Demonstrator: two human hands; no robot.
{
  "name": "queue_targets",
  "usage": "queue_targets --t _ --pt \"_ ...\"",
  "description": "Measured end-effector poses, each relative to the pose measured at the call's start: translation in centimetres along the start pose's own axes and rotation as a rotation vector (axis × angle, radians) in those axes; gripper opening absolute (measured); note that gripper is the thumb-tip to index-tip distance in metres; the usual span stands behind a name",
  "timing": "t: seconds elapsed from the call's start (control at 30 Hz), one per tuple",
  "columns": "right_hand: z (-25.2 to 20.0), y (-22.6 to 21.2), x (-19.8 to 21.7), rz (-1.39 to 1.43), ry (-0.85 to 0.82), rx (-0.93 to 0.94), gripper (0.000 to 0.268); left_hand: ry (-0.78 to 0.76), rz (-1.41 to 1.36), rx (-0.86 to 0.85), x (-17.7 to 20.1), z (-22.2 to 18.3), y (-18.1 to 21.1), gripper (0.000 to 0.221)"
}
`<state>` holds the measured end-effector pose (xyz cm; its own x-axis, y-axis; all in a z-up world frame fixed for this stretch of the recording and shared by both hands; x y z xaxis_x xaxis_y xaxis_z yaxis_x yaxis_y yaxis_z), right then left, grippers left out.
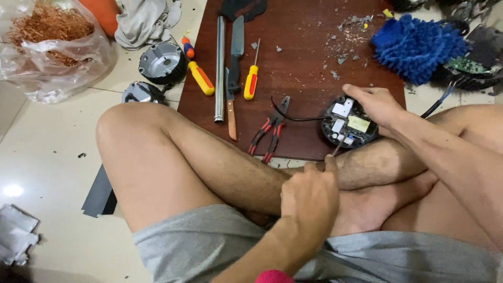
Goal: The person sits on the floor and uses a screwdriver and pliers to disassemble a small black circular electronic device. They remove screws, pry open the casing, and extract internal components, including wires and a circuit board.
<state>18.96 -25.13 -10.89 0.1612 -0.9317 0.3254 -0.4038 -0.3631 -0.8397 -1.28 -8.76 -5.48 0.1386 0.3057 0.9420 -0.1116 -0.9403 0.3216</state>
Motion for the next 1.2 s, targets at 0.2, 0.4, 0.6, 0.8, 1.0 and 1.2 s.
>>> queue_targets --t 0.2,0.4,0.6,0.8,1.0,1.2 --pt "-0.1 0.4 0.4 0.034 0.009 0.023 0.052 -0.128 -0.209 0.117 -1.3 -0.9 1.3 0.066" --pt "0.1 0.9 -1.4 -0.108 0.206 -0.021 0.07 -0.338 -1.02 0.548 0.4 -0.4 -0.6 0.041" --pt "-1.4 0.5 -1.8 -0.154 0.227 0.045 0.072 -0.373 -1.09 0.508 -0.8 2.0 -5.3 0.044" --pt "-2.6 0.0 -2.1 -0.298 0.192 0.097 0.07 -0.357 -0.227 0.259 7.6 3.0 -4.4 0.035" --pt "-2.1 0.2 -1.8 -0.282 0.191 0.095 0.067 -0.287 -0.231 0.154 6.9 3.2 -3.1 0.027" --pt "-3.0 -1.0 -2.3 -0.334 0.136 0.057 0.061 -0.19 0.01 0.018 5.5 1.2 0.6 0.033"
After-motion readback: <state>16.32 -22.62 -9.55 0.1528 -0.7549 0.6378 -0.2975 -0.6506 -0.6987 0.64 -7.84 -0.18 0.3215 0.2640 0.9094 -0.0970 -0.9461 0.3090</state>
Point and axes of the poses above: each hand's wrist, its own z-axis towards the middle knuckle, its own x-axis out of the back of the hand, y = z × x, the point moved 2 cm from there along z, towards the middle knuckle, and after that the axes turned 3 degrees about -y, right-handed, at the moved point
